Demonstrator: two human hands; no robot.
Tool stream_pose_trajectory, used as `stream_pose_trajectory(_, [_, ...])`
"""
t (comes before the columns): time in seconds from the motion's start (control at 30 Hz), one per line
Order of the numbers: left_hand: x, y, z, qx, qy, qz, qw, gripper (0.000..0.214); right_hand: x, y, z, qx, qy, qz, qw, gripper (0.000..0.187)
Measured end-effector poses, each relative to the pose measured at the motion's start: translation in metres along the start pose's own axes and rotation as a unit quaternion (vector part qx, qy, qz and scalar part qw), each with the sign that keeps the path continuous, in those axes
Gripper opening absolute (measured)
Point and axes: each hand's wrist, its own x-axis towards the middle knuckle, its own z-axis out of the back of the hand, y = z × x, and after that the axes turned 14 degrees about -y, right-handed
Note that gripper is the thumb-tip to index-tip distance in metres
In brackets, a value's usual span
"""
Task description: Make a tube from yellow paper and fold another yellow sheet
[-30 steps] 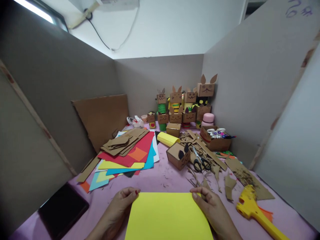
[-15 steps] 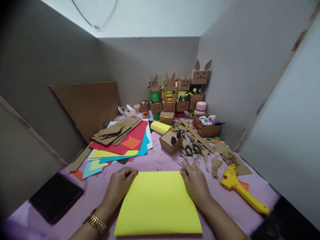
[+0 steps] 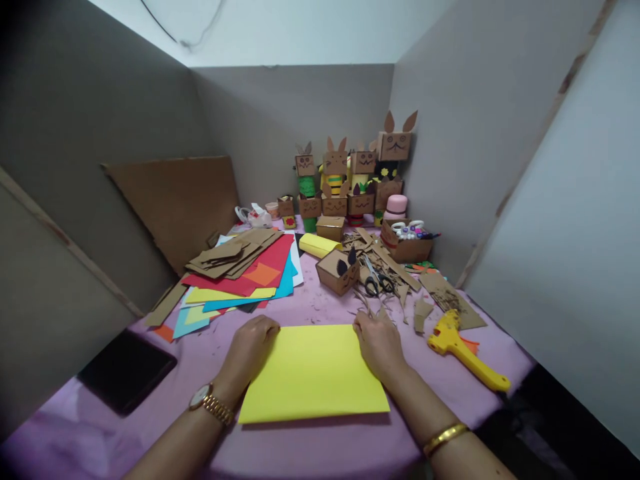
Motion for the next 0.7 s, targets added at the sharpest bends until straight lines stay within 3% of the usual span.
stream_pose_trajectory(0.27, [0.000, -0.008, 0.008, 0.068, 0.027, -0.084, 0.994, 0.008, 0.001, 0.002, 0.000, -0.011, 0.005, -0.022, 1.000, 0.014])
stream_pose_trajectory(0.47, [0.014, -0.026, 0.027, 0.064, 0.152, -0.193, 0.967, 0.009, 0.000, 0.000, 0.000, -0.006, 0.006, -0.027, 1.000, 0.016])
stream_pose_trajectory(0.6, [0.011, -0.045, 0.026, 0.121, 0.197, -0.145, 0.962, 0.016, 0.000, 0.001, 0.000, -0.006, 0.007, -0.027, 1.000, 0.018])
stream_pose_trajectory(0.7, [-0.003, -0.063, 0.020, 0.150, 0.192, -0.095, 0.965, 0.032, 0.000, 0.002, 0.000, -0.004, 0.008, -0.028, 1.000, 0.019])
